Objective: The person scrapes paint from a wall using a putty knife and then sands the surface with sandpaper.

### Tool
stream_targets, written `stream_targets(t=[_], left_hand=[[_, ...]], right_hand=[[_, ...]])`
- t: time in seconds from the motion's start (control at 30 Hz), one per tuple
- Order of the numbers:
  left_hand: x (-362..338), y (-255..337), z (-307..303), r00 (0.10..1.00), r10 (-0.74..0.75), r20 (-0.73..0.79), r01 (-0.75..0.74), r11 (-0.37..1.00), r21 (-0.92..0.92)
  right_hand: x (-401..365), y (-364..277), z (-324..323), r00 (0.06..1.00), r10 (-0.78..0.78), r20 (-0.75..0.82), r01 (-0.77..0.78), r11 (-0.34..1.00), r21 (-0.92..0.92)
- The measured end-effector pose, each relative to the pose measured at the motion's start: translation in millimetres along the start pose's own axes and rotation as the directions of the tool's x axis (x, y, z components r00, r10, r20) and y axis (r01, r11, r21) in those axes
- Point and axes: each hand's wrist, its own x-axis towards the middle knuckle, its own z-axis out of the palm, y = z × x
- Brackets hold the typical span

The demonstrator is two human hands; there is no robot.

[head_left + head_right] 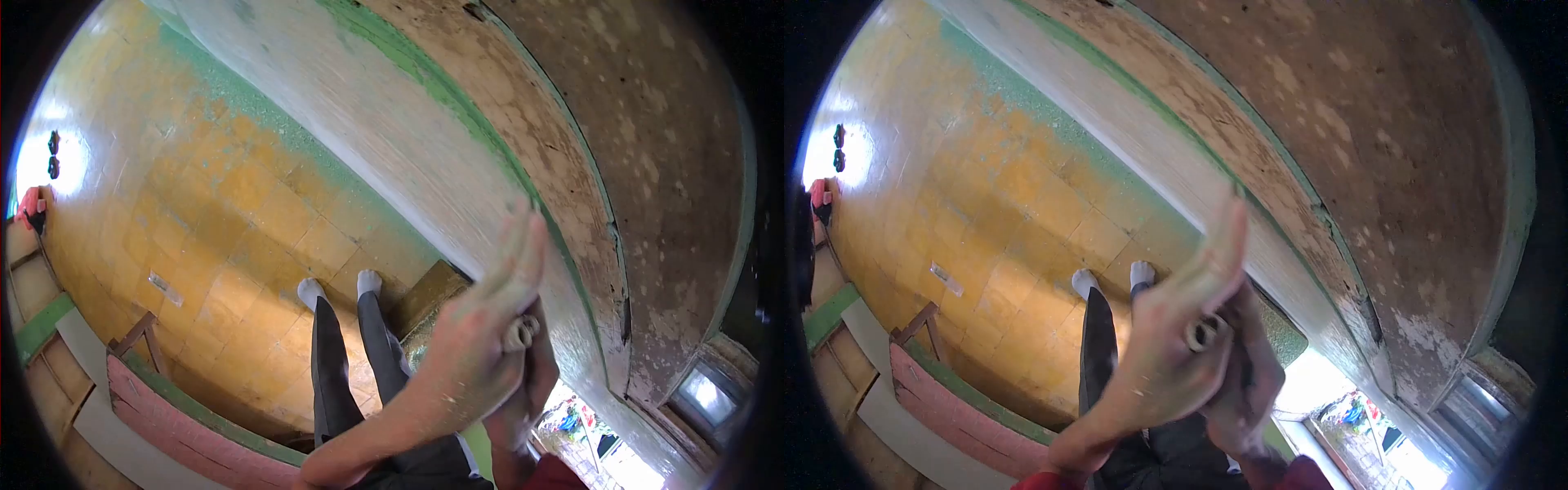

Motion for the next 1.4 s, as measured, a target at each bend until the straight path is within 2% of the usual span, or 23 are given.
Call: stream_targets(t=[0.03,0.1,0.17,0.23,0.3,0.33,0.43,0.47,0.53,0.63,0.73,0.77,0.8,0.87,0.97,1.03,1.07,1.1,1.13,1.2,1.23,1.3,1.4], left_hand=[[4,2,-1,0.996,0.075,0.055,-0.08,0.991,0.103],[4,-2,-10,0.995,-0.01,0.102,0.006,0.999,0.041],[15,-4,-23,0.996,0.08,-0.028,-0.073,0.981,0.178],[7,-2,-19,0.996,0.085,0.003,-0.085,0.988,0.127],[4,-2,-9,0.999,-0.026,0.021,0.027,0.997,-0.077],[11,6,-22,0.998,-0.059,0.023,0.06,0.997,-0.058],[17,7,-35,0.995,-0.095,-0.003,0.093,0.984,-0.149],[14,2,-29,1.0,-0.023,0.001,0.023,0.993,-0.114],[19,3,-34,1.0,-0.02,-0.008,0.019,0.996,-0.087],[22,-1,-38,0.997,-0.019,-0.08,0.01,0.994,-0.111],[23,0,-44,1.0,0.017,-0.015,-0.019,0.994,-0.104],[25,1,-45,0.999,-0.002,-0.049,-0.003,0.996,-0.091],[27,2,-44,0.997,-0.025,-0.074,0.018,0.996,-0.084],[31,6,-49,0.987,-0.148,-0.066,0.135,0.976,-0.173],[20,0,-40,0.997,0.043,-0.061,-0.041,0.999,0.029],[24,5,-45,0.998,0.036,-0.059,-0.033,0.997,0.063],[31,7,-55,0.999,-0.036,-0.03,0.037,0.999,0.031],[34,8,-61,0.994,-0.105,-0.004,0.105,0.994,0.002],[32,-3,-61,0.997,0.064,-0.043,-0.061,0.996,0.062],[24,0,-49,0.993,0.113,-0.015,-0.111,0.987,0.12],[26,2,-47,0.987,0.161,0.008,-0.16,0.97,0.182],[29,0,-56,0.99,0.138,0.034,-0.141,0.982,0.127],[28,-1,-58,0.996,0.084,0.028,-0.084,0.996,0.023]], right_hand=[[6,-5,-1,1.0,-0.015,0.005,0.015,1.0,0.002],[14,-12,-4,0.993,0.098,0.065,-0.107,0.984,0.145],[28,-14,8,0.995,-0.021,0.099,0.014,0.997,0.069],[14,-14,12,0.991,-0.126,0.052,0.125,0.992,0.007],[11,-9,10,0.995,0.102,-0.014,-0.094,0.954,0.286],[25,-19,0,0.987,0.055,0.15,-0.094,0.959,0.268],[25,-10,29,0.994,-0.102,-0.034,0.104,0.993,0.048],[21,-11,26,0.995,-0.096,-0.032,0.097,0.994,0.047],[24,-14,18,0.999,-0.022,0.034,0.011,0.957,0.29],[43,-25,26,0.989,-0.046,0.143,0.022,0.986,0.164],[30,-14,29,0.996,-0.071,0.045,0.06,0.976,0.211],[30,-12,26,0.999,-0.029,0.034,0.017,0.953,0.303],[40,-18,13,0.977,-0.09,0.192,0.055,0.982,0.179],[42,-23,27,0.985,-0.074,0.157,0.05,0.987,0.15],[44,-22,33,0.99,-0.078,0.117,0.055,0.981,0.187],[43,-29,35,0.995,-0.052,0.085,0.024,0.952,0.306],[45,-36,35,0.986,0.13,0.102,-0.152,0.956,0.251],[39,-33,39,0.986,0.132,0.1,-0.153,0.956,0.249],[33,-24,43,0.998,0.051,0.027,-0.055,0.979,0.195],[25,-16,50,0.987,-0.103,-0.125,0.112,0.991,0.066],[32,-30,44,0.997,0.081,-0.019,-0.063,0.89,0.451],[41,-17,35,0.998,-0.041,0.043,0.031,0.977,0.209],[36,-21,36,0.999,-0.026,0.029,0.018,0.965,0.263]])
